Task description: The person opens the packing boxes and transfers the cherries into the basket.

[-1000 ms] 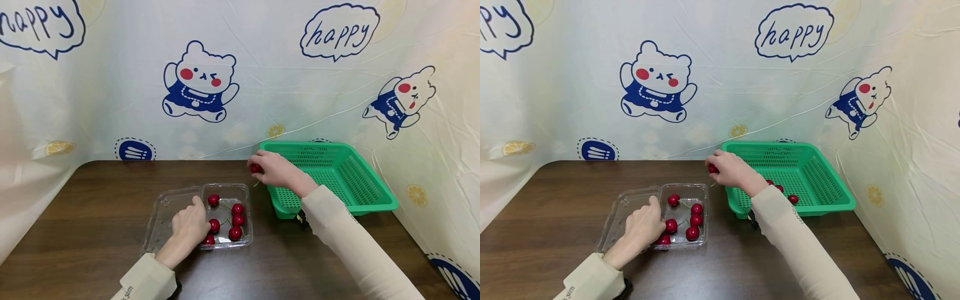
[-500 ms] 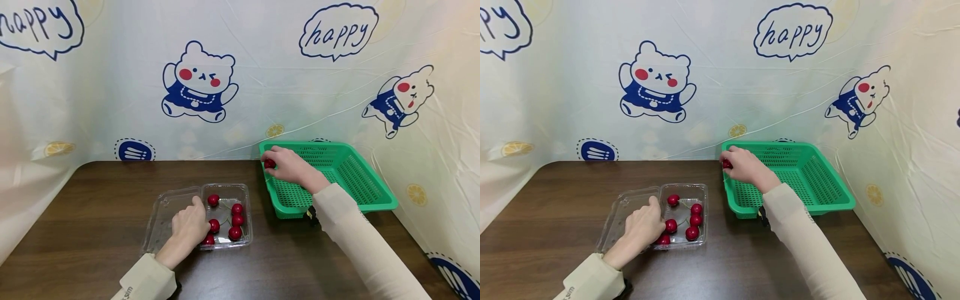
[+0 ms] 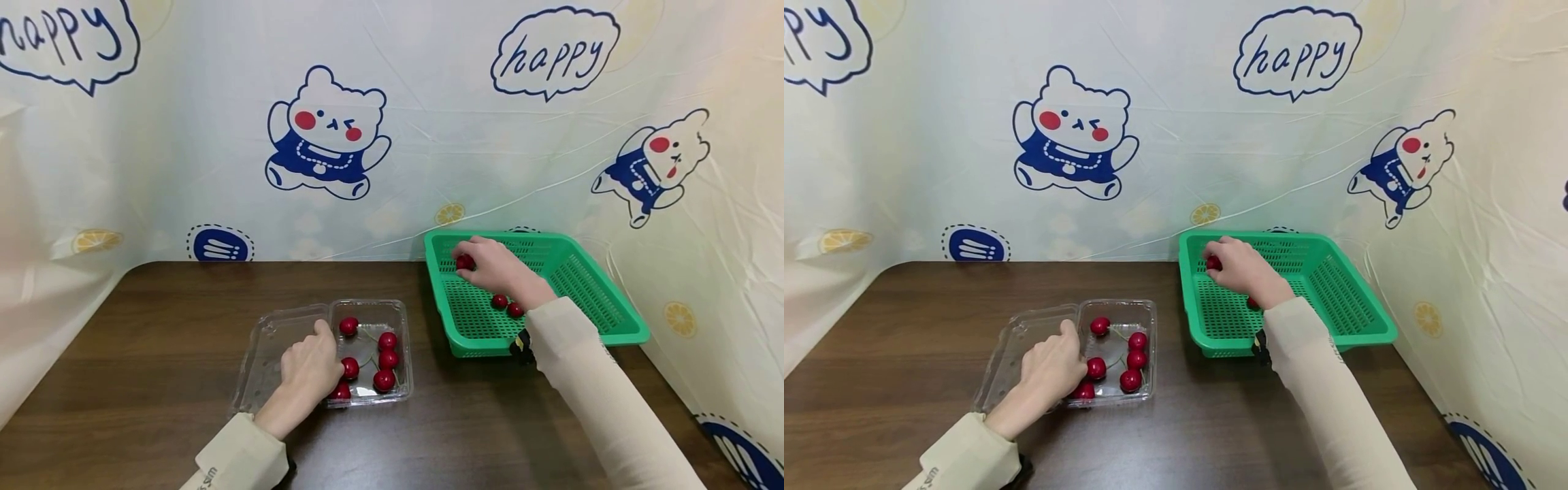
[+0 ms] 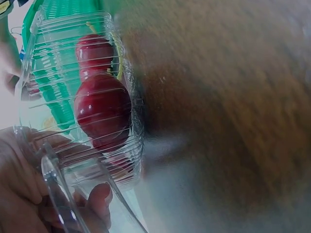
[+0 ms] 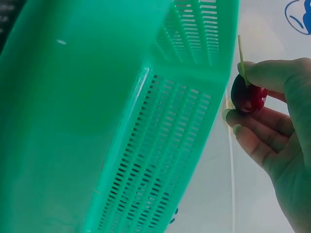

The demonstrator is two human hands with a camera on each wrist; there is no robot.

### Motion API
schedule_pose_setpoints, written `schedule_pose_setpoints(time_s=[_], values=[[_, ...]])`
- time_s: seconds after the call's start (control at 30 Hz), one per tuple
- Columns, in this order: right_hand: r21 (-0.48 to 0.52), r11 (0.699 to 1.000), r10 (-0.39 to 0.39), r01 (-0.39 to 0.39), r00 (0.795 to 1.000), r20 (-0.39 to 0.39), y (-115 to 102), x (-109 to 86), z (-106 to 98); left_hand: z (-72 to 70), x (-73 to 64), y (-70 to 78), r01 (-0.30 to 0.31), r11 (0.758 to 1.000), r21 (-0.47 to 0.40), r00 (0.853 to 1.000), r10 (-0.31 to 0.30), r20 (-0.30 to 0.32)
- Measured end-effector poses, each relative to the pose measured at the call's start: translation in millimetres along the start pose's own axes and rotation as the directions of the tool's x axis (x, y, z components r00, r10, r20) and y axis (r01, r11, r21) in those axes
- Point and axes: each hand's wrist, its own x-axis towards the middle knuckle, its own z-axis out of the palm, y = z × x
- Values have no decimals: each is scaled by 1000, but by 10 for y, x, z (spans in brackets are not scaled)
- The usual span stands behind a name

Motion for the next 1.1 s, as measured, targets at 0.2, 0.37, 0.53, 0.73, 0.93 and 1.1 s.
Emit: schedule_pose_setpoints(time_s=[0.2, 0.37, 0.53, 0.73, 0.93, 1.1], values=[[6, 1000, 2, -2, 1000, -10, 77, -25, -27, -4, 3, -1, 5, 1000, 3, 1000, -5, 0], [7, 1000, 12, -12, 1000, -6, 148, -44, -27, -3, 11, -1, 7, 1000, -2, 1000, -7, 4], [-3, 1000, 27, -27, 1000, 13, 219, -73, -12, 1, 8, -2, 6, 1000, -11, 1000, -6, 16], [-18, 999, 36, -35, 999, 31, 284, -100, 14, 2, 4, -5, 9, 1000, -10, 1000, -9, 19], [-21, 999, 41, -40, 998, 46, 334, -126, 11, 0, 7, -5, 9, 1000, -4, 1000, -9, 14], [-21, 997, 78, -76, 994, 79, 398, -160, 26, -2, 9, -3, 11, 1000, -5, 1000, -11, 13]])
